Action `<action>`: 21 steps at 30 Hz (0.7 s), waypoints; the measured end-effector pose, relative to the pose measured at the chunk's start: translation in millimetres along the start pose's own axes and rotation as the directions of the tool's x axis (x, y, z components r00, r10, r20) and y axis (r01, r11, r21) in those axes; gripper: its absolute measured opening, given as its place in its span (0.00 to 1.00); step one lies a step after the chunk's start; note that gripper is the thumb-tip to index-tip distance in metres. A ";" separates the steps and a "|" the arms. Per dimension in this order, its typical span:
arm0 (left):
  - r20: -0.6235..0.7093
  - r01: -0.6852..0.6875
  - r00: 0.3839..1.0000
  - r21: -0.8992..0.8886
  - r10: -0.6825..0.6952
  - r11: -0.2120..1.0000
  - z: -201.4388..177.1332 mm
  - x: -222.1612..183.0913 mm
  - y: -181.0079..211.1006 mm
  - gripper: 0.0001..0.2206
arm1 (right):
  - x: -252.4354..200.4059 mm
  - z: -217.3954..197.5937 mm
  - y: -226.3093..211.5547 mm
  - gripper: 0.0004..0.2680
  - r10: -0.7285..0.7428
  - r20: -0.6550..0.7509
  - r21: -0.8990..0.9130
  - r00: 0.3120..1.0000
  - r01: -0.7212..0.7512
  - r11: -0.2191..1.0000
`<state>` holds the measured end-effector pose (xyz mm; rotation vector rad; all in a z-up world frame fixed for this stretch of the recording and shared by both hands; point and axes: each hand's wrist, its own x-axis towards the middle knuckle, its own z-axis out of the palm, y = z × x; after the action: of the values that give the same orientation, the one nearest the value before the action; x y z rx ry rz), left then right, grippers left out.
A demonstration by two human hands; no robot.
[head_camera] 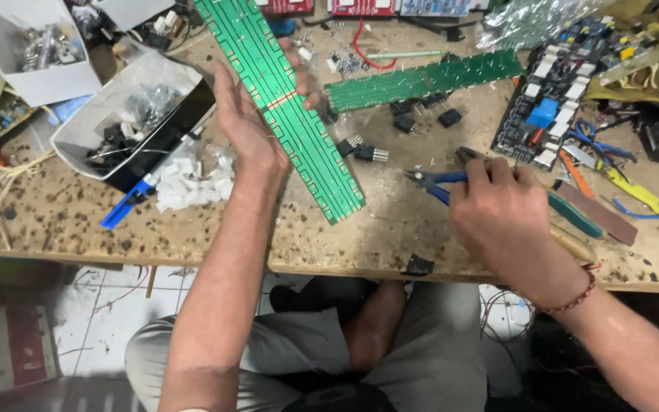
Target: Trimming excess component leads on a printed circuit board using side cutters
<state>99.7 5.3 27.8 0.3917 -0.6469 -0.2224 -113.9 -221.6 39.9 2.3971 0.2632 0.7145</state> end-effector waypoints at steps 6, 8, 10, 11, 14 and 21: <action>-0.060 0.197 0.980 0.100 -0.191 0.975 -12.3 31.6 -22.1 0.35 | 23.8 -1.2 -24.9 0.13 0.044 -0.198 0.156 0.979 -0.013 0.988; -0.067 0.245 0.969 0.123 -0.238 0.962 -6.5 36.1 -25.8 0.35 | 25.4 7.5 -30.1 0.12 0.027 -0.182 0.159 0.983 0.002 0.987; -0.083 0.283 0.959 0.155 -0.273 0.947 -7.5 36.8 -25.2 0.36 | 31.1 12.9 -34.2 0.11 0.003 -0.177 0.171 0.984 0.027 0.985; -0.009 0.306 0.952 0.089 -0.307 0.948 -11.0 35.9 -26.7 0.34 | 33.8 13.7 -34.8 0.14 0.004 -0.177 0.191 0.984 0.030 0.981; 0.142 0.325 0.934 0.039 -0.327 0.945 -14.4 34.1 -26.6 0.31 | 36.3 16.7 -34.0 0.24 -0.026 -0.189 0.255 0.982 0.075 0.964; 0.181 0.278 0.936 0.151 -0.303 0.949 -34.8 24.1 -17.8 0.21 | 34.4 13.2 -43.4 0.24 -0.110 -0.141 0.222 0.984 0.140 0.965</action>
<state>138.7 -8.6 8.0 0.5898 -0.8049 -0.5121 -78.5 -182.1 19.3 2.5279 0.5756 0.8179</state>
